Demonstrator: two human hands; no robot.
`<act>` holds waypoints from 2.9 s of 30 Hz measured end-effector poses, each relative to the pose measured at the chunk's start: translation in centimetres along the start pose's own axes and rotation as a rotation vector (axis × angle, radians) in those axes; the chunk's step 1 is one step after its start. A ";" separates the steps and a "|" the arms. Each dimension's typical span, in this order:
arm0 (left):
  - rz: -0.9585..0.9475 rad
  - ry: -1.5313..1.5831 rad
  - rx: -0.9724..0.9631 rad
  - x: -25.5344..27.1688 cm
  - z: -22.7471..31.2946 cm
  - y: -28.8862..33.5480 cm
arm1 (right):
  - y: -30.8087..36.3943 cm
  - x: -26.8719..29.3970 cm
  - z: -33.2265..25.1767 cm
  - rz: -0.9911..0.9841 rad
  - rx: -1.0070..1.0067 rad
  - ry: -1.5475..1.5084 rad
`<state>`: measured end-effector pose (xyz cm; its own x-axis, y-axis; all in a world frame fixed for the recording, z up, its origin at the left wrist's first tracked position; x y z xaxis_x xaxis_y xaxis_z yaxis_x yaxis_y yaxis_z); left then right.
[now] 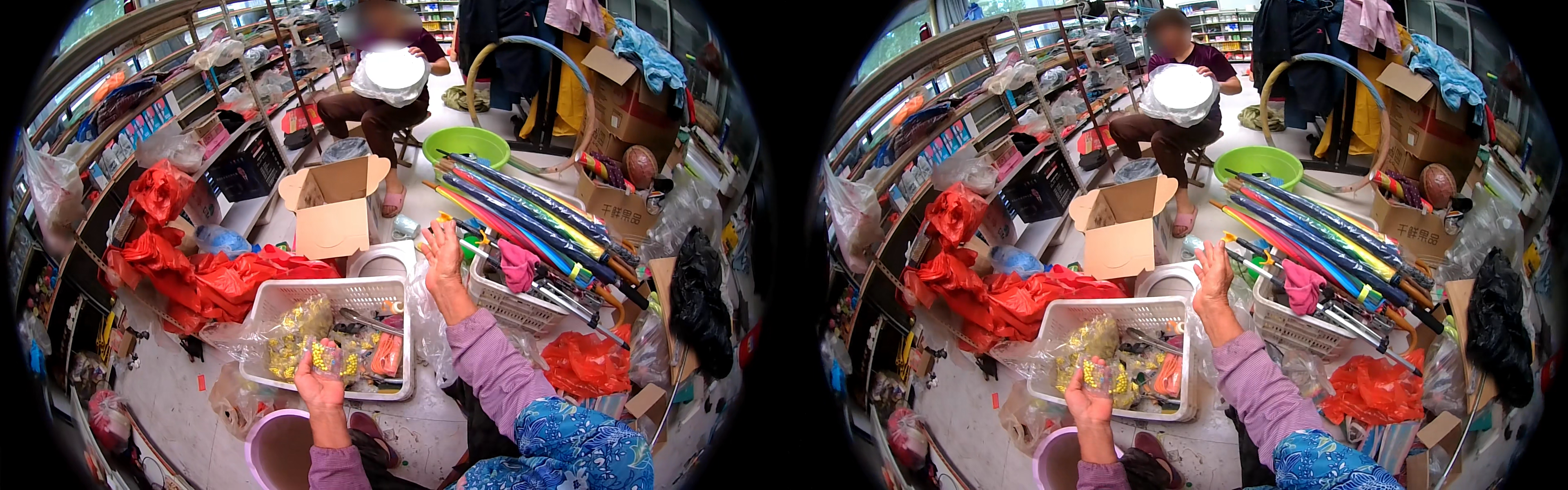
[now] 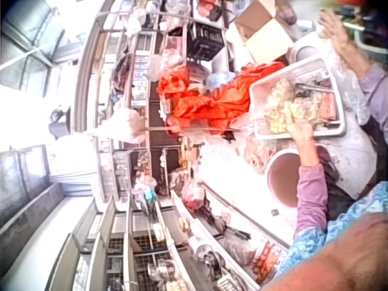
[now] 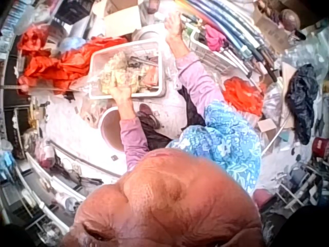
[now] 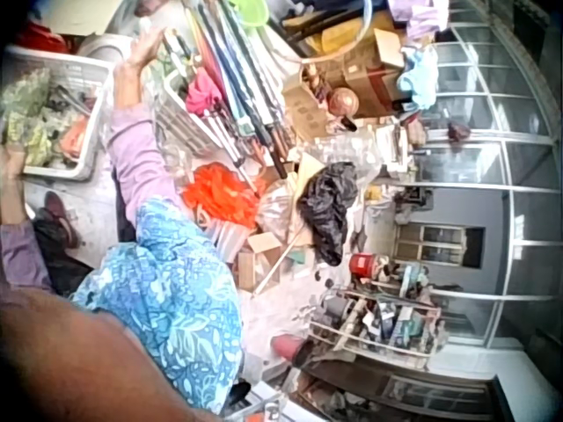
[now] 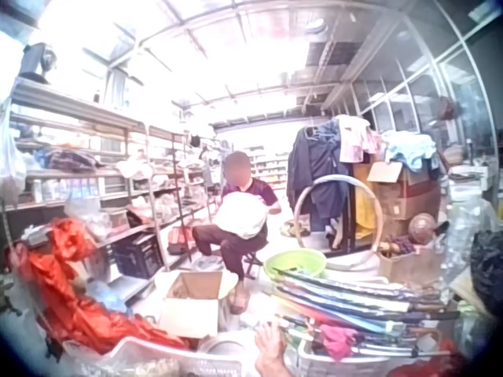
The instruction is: The person sorts small yellow items into plastic bags, placing the filled bags into a white plastic basket.
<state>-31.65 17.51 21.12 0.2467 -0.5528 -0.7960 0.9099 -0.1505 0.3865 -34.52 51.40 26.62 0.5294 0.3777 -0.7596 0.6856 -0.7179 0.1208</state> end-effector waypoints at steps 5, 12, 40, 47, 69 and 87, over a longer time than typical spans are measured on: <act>-0.014 0.000 0.005 -0.5 -0.2 0.1 | 0.7 -1.0 -0.1 -0.043 -0.010 0.046; -0.037 -0.008 -0.004 -1.0 -0.1 0.4 | 3.1 -3.2 1.3 -0.179 -0.052 0.113; -0.201 -0.228 0.065 -5.3 -2.5 2.6 | 9.8 -2.4 5.3 -0.791 -0.690 0.825; -0.407 -0.423 0.135 -8.1 -4.5 4.8 | 16.3 -3.0 10.0 -0.952 -1.049 0.690; -0.550 -0.618 0.184 -8.3 -6.8 6.7 | 12.5 -9.2 3.1 -0.693 -0.622 0.139; -0.136 -0.829 0.184 -3.3 -9.3 2.7 | 3.2 13.8 -3.4 -0.295 -0.360 0.975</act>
<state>-26.91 26.56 20.40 -0.2487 -0.9299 -0.2708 0.8279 -0.3492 0.4388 -23.29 56.27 18.64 0.3797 0.9247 0.0272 0.8737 -0.3681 0.3182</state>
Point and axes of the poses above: each hand's wrist, its own y-axis away from the middle knuckle, its own x-axis out of the back of the hand, z = x × y, the point moved 8 cm from there along -y, towards the middle knuckle, and after that the axes turned 2 degrees about -y, right-handed, at the moved point
